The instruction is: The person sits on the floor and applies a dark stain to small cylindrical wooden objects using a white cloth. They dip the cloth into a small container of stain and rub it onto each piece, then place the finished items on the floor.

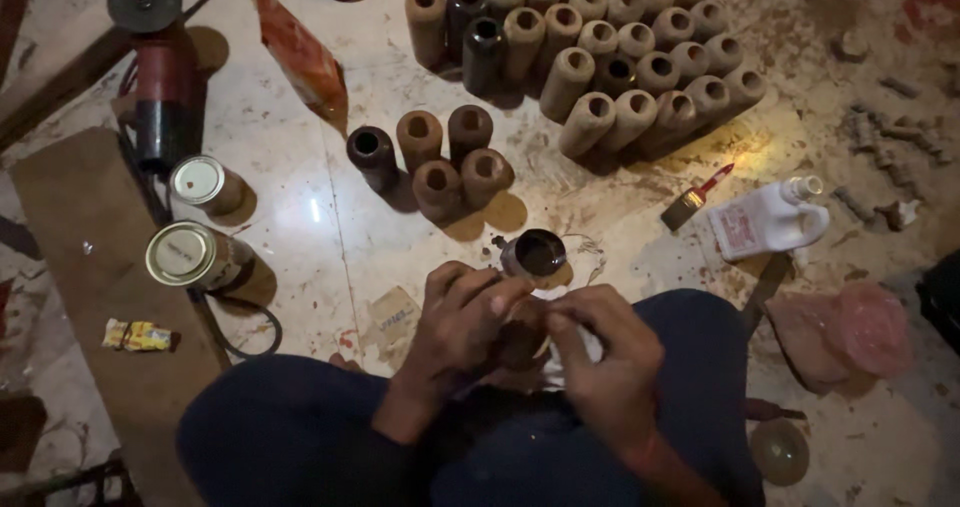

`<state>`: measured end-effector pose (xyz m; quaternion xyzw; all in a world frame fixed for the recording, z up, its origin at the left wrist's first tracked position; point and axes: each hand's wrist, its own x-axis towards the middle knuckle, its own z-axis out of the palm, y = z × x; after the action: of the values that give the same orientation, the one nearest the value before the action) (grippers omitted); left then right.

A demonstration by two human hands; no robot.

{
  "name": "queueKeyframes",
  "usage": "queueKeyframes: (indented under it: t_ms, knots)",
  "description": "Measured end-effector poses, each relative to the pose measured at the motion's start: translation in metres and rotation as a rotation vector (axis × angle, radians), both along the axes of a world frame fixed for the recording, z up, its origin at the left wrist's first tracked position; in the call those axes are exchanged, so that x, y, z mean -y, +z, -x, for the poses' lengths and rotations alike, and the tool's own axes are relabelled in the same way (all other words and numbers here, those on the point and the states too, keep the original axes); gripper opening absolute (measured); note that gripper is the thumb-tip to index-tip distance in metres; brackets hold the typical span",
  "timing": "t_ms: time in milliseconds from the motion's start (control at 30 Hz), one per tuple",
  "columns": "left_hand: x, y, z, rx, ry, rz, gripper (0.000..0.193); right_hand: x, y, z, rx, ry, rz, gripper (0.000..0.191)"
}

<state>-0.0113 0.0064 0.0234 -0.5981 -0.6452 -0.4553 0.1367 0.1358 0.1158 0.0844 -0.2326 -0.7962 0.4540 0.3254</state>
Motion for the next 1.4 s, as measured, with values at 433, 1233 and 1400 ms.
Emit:
queueKeyframes:
  t_ms: [433,1233,1400]
  knots:
    - [0.005,-0.016,-0.019,0.764,-0.382,0.198,0.136,-0.028,0.011,-0.006,0.182,0.132,0.074,0.011]
    - [0.007,0.011,-0.002,0.984,-0.509,0.152,0.084,0.018,0.011,0.008,-0.027,-0.198,-0.110,0.004]
    - [-0.001,0.008,-0.004,0.974,-0.308,0.184,0.087,0.028,-0.016,-0.013,-0.082,-0.009,-0.160,0.007]
